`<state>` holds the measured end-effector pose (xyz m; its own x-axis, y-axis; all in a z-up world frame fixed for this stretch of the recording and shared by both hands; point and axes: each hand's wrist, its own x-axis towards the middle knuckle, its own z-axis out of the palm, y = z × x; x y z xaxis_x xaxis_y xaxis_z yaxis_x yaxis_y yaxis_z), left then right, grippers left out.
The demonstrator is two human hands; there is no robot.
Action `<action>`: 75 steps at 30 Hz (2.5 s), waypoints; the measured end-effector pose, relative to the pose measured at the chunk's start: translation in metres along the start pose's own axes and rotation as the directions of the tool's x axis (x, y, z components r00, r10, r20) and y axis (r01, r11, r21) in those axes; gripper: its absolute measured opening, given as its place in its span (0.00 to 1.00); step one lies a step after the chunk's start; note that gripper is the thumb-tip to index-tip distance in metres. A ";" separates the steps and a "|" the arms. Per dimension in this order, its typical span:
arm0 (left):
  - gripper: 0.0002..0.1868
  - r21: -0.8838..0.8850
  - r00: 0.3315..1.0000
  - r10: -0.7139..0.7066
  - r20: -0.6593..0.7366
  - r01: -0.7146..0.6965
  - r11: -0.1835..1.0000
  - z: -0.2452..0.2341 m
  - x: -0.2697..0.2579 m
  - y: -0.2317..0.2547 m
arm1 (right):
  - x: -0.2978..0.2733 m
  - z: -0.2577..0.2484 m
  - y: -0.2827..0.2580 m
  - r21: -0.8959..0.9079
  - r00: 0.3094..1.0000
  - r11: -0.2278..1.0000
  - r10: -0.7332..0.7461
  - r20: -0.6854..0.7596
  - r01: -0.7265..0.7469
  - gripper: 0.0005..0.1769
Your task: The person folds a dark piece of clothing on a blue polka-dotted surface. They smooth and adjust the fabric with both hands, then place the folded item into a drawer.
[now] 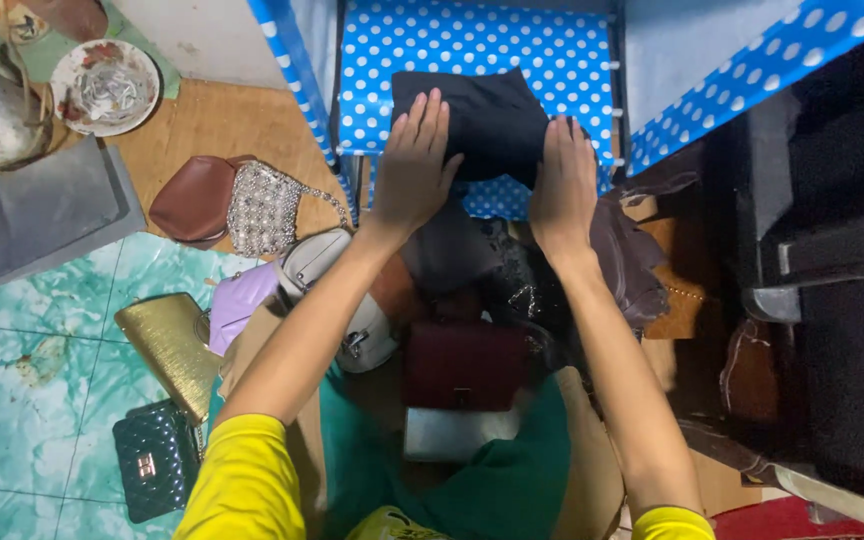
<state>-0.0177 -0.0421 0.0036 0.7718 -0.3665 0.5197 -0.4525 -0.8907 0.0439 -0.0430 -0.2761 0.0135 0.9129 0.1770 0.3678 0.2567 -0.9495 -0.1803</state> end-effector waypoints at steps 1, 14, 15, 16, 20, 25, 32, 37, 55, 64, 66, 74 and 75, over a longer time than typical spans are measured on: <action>0.33 0.000 1.000 0.004 0.000 -0.004 1.000 0.001 0.002 0.007 | -0.004 -0.002 0.007 0.000 1.000 1.000 0.003 -0.002 -0.003 0.28; 0.30 -0.195 0.942 0.226 0.248 -0.180 0.964 0.049 0.043 0.083 | -0.056 -0.008 0.100 0.073 0.892 0.959 -0.225 -0.391 0.274 0.20; 0.30 -0.159 0.919 0.232 0.318 -0.190 0.969 0.050 0.046 0.085 | -0.058 -0.008 0.105 0.105 0.876 0.966 -0.164 -0.454 0.235 0.17; 0.30 -0.160 0.917 0.240 0.320 -0.197 0.967 0.051 0.044 0.091 | -0.060 -0.004 0.113 0.106 0.876 0.968 -0.156 -0.456 0.228 0.17; 0.26 -0.181 0.979 0.201 0.019 -0.194 0.964 0.068 0.045 0.112 | -0.062 -0.008 0.125 0.235 0.845 0.971 0.095 -0.526 0.037 0.27; 0.27 -0.335 0.964 0.261 -0.043 -0.261 0.905 0.099 0.061 0.144 | -0.053 -0.039 0.121 0.493 0.756 0.868 0.365 -0.543 -0.064 0.26; 0.33 -0.554 0.947 0.223 -0.230 -0.315 0.771 0.087 0.090 0.178 | -0.034 -0.078 0.108 0.590 0.669 0.807 0.438 -0.600 0.001 0.20; 0.40 -0.668 0.962 0.237 -0.136 -0.266 0.695 0.074 0.108 0.183 | -0.025 -0.102 0.102 0.534 0.700 0.844 0.352 -0.621 0.050 0.13; 0.24 -0.541 0.769 0.287 -0.572 -0.616 0.573 -0.012 0.210 0.200 | 0.026 -0.156 0.105 0.313 0.608 0.949 0.225 -0.762 0.041 0.25; 0.22 -0.238 0.788 0.533 -0.308 -0.606 0.759 0.043 0.167 0.187 | -0.011 -0.084 0.128 0.394 0.904 0.918 0.132 -0.407 0.044 0.33; 0.20 -0.075 0.756 0.537 -0.373 -0.602 0.795 0.049 0.163 0.189 | -0.014 -0.071 0.138 0.251 0.881 0.964 0.043 -0.471 0.087 0.33; 0.24 0.040 0.865 0.494 -0.084 -0.493 0.869 -0.011 0.206 0.202 | 0.023 -0.100 0.128 0.496 0.824 0.864 0.221 -0.522 0.083 0.34; 0.25 0.038 0.879 0.471 -0.082 -0.469 0.882 -0.005 0.212 0.205 | 0.026 -0.096 0.135 0.464 0.808 0.883 0.224 -0.545 0.068 0.35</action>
<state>0.0512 -0.3014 0.1269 0.4283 -0.7189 0.5475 -0.7441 -0.6243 -0.2377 -0.0148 -0.4245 0.0866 0.6225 -0.2105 0.7538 0.4365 -0.7060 -0.5577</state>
